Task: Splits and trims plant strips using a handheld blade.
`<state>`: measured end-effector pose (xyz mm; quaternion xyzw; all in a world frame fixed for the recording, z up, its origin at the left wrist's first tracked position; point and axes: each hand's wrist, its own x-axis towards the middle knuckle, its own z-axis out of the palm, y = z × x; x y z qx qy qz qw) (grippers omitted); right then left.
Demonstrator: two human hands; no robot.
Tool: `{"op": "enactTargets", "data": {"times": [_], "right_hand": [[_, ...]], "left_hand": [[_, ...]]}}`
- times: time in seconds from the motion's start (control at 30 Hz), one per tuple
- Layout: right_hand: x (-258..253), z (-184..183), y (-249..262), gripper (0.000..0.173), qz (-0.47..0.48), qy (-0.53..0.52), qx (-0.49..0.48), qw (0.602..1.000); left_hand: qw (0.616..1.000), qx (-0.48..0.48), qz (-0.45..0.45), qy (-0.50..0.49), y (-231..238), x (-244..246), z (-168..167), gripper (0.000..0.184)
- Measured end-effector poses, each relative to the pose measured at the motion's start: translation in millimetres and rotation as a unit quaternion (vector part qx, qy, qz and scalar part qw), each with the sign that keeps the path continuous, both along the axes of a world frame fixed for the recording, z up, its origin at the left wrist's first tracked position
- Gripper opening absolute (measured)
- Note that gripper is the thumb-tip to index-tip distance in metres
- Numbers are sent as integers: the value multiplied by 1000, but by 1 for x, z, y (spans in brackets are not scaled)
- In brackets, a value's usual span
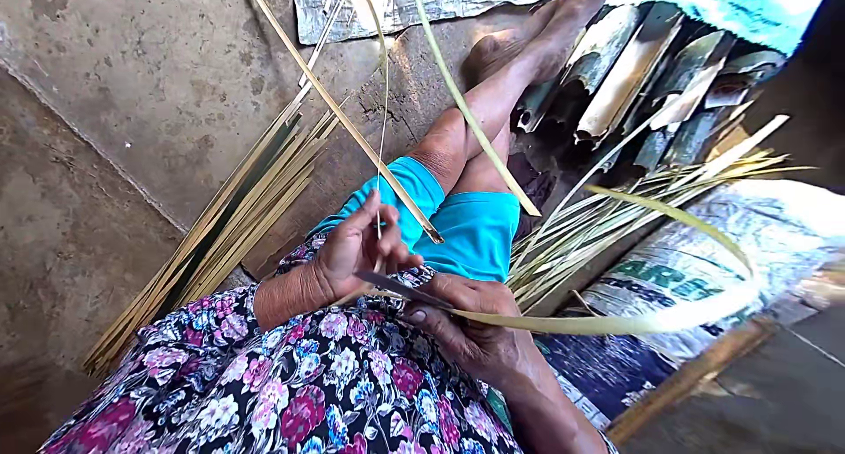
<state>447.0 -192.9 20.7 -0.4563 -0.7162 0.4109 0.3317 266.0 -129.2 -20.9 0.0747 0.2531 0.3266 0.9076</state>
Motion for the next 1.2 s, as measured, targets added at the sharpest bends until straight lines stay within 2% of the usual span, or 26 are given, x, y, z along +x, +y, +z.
{"op": "enactTargets", "data": {"times": [0.07, 0.2, 0.3, 0.37, 0.5, 0.6, 0.77, 0.83, 0.93, 0.97, 1.03, 1.1, 1.2], "right_hand": [[-1, 4, -3, 45, 40, 8, -9, 999], [4, 12, -15, 44, 111, 49, -46, 992], [11, 15, -16, 42, 145, 109, -87, 980], [11, 12, -14, 43, 134, 127, -112, 976], [14, 7, -11, 44, 76, 113, -110, 985], [16, 10, -13, 43, 96, 121, -124, 980], [21, 21, -17, 42, 139, 153, -159, 965], [21, 23, -17, 41, 136, 154, -165, 965], [17, 21, -13, 40, 100, 131, -145, 976], [15, 21, -11, 40, 96, 119, -135, 979], [15, 26, -10, 41, 108, 104, -123, 981], [19, 35, -11, 41, 124, 105, -126, 979], [28, 45, -8, 40, 142, 86, -127, 978]], "left_hand": [[999, -28, 35, 14, 2, -2, 0, 49], [998, -25, 53, -25, 3, -12, -4, 41], [997, -28, 60, -38, 2, -15, -2, 40], [998, -17, 53, -32, 4, -12, 1, 42], [993, 36, -102, -50, -7, -24, 1, 66], [988, -2, -152, -38, -14, -34, 9, 50], [995, -39, -92, -24, -13, -35, 16, 42], [995, -12, -93, -30, -13, -34, 15, 42], [981, 90, -159, -62, -13, -38, 8, 56], [979, 111, -166, -49, -13, -40, 10, 54], [982, 129, -139, 1, -14, -42, 14, 46], [988, 108, -101, 33, -17, -43, 14, 44], [988, 123, -81, 36, -22, -44, 7, 45]]}}
